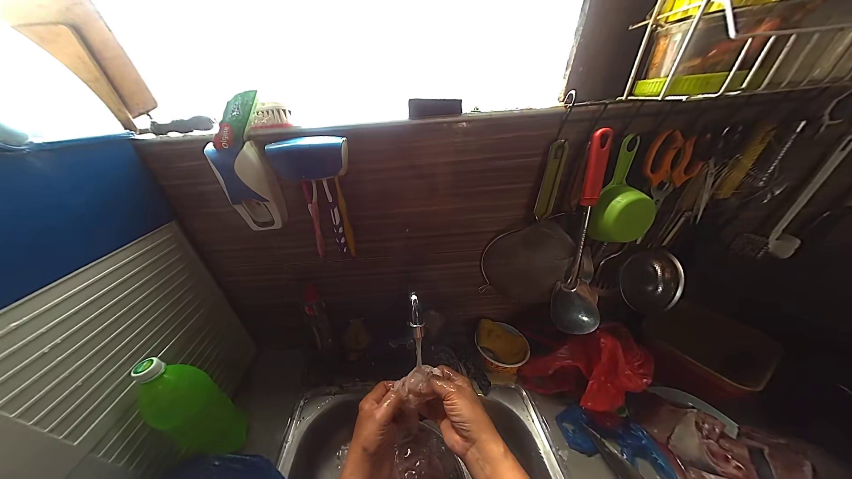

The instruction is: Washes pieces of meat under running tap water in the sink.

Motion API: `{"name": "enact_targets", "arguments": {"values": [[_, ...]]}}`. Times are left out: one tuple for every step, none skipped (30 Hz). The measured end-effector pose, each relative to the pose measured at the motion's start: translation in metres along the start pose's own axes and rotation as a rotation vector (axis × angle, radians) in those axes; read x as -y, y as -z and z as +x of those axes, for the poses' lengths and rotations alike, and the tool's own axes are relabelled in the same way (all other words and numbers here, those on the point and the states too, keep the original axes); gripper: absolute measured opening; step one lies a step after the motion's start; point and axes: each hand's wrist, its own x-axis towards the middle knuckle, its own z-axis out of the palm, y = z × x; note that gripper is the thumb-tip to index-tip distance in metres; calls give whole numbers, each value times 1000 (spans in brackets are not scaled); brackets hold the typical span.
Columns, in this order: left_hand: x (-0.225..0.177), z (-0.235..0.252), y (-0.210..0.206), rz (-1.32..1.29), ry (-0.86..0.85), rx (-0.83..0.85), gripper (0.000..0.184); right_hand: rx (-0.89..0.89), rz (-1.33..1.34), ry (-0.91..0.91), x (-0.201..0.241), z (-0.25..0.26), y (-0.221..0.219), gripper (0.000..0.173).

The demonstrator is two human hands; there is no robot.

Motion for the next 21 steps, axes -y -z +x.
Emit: {"name": "enact_targets", "arguments": {"values": [[2, -1, 1, -19, 52, 3, 26, 16, -4, 7, -1, 0, 1, 6], [3, -3, 2, -40, 100, 10, 29, 34, -1, 8, -2, 0, 2, 9], [4, -4, 1, -59, 133, 3, 29, 52, 2, 5, -2, 0, 3, 13], [6, -4, 1, -82, 144, -14, 24, 60, 10, -1, -2, 0, 3, 15], [8, -4, 1, -101, 142, -28, 19, 57, 16, -5, -2, 0, 3, 15], [9, -3, 1, -100, 129, -34, 14, 47, 25, -18, -1, 0, 2, 16], [9, -2, 2, -83, 108, -39, 10, 39, 40, -31, -1, -1, 2, 16], [9, 0, 1, -58, 79, -55, 7, 36, 66, -42, -1, 0, 3, 16], [8, 2, 0, -25, 50, -79, 7, 36, 103, -52, -2, 0, 5, 18], [5, 6, -1, 14, 25, -100, 8, 41, 139, -64, -3, 1, 6, 18], [2, 9, -3, 54, 2, -109, 9, 52, 165, -79, -5, 1, 8, 18], [-3, 12, -4, 93, -21, -107, 11, 69, 163, -90, -6, 1, 9, 19], [-6, 15, -4, 138, -46, -97, 13, 86, 139, -92, -6, 1, 8, 24], [-9, 18, -5, 194, -77, -82, 15, 96, 87, -85, -5, -1, 6, 29], [-11, 20, -7, 251, -119, -64, 17, 94, 5, -68, -4, -1, 2, 34], [-13, 21, -9, 309, -164, -48, 18, 82, -90, -36, -4, 0, -1, 37], [-15, 21, -11, 366, -210, -38, 17, 57, -180, 6, -6, 3, -3, 39], [-15, 21, -13, 419, -261, -36, 16, 23, -260, 54, -9, 7, -5, 37], [-14, 21, -15, 471, -310, -44, 15, -13, -340, 108, -11, 12, -4, 35], [-13, 20, -17, 509, -346, -58, 13, -46, -441, 159, -13, 17, -2, 35], [-12, 20, -19, 517, -360, -67, 12, -75, -560, 198, -15, 22, 0, 35]]}}
